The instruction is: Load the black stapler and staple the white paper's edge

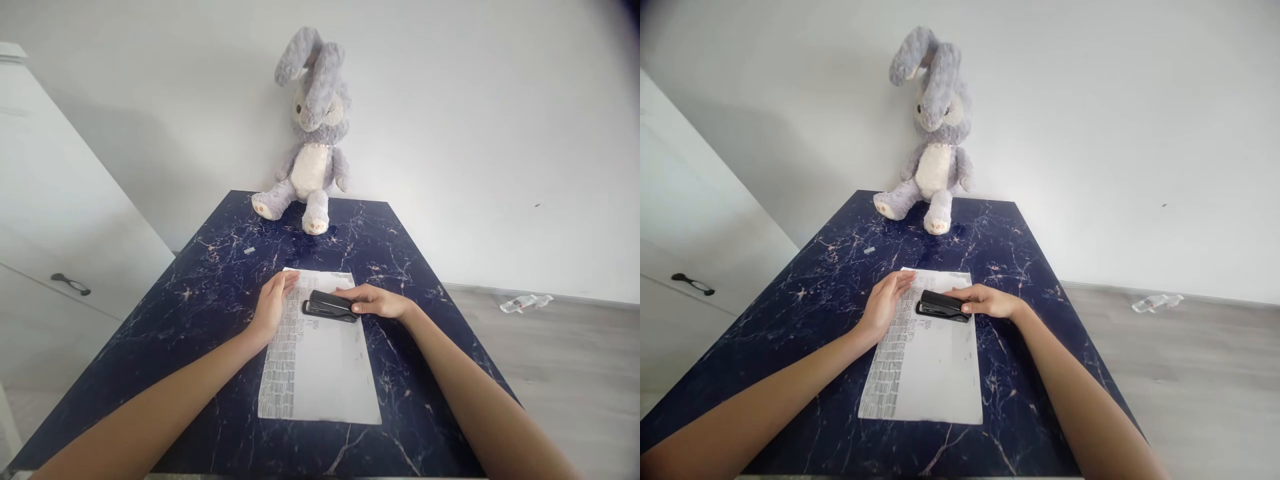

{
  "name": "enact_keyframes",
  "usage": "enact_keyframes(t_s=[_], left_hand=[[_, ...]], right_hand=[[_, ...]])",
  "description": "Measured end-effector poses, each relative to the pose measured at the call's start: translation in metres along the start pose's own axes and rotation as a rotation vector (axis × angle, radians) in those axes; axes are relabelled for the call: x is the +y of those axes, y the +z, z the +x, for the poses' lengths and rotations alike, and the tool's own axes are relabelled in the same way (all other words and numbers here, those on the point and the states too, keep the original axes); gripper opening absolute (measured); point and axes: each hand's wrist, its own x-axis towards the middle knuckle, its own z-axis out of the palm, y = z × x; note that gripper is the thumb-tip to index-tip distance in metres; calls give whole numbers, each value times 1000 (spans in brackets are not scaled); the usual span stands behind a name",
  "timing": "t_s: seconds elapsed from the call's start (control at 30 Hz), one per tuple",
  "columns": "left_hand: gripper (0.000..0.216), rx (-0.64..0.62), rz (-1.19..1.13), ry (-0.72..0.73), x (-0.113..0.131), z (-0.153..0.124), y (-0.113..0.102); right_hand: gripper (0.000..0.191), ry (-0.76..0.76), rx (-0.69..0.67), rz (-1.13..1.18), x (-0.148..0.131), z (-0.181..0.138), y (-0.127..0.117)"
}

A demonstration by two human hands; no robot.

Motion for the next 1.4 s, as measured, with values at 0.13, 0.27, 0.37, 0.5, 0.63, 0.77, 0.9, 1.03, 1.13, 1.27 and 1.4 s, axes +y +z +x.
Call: enact_keyframes(t_s=[0.13,0.27,0.37,0.5,0.63,0.77,0.9,1.03,1.13,1.27,1.4], left_hand=[[43,-17,12,-6,0,0,0],[43,-20,11,-2,2,-1,0],[42,-19,5,-4,2,-1,0],[42,-28,17,-3,0,-1,-2],[42,-42,28,0,-3,0,-3],[37,-34,52,12,0,-1,-2],[31,-37,-83,-57,11,-5,2],[34,-164,-211,-176,15,-7,5],[40,-173,-134,-194,11,-7,4],[39,-4,-52,-14,16,-6,1],[34,122,49,258,34,-8,-4]], right_hand=[[60,24,15,30,-4,1,3],[62,42,33,91,-5,2,6],[63,56,40,118,-3,2,5],[62,61,34,123,-2,1,4],[74,7,127,-32,-6,6,16],[52,25,341,-414,-8,17,43],[46,-180,542,-835,-10,25,62],[44,-306,459,-1068,-19,27,63],[43,-287,489,-1084,-22,28,63],[36,-188,800,-933,-17,30,65],[18,88,908,-660,-6,34,67]])
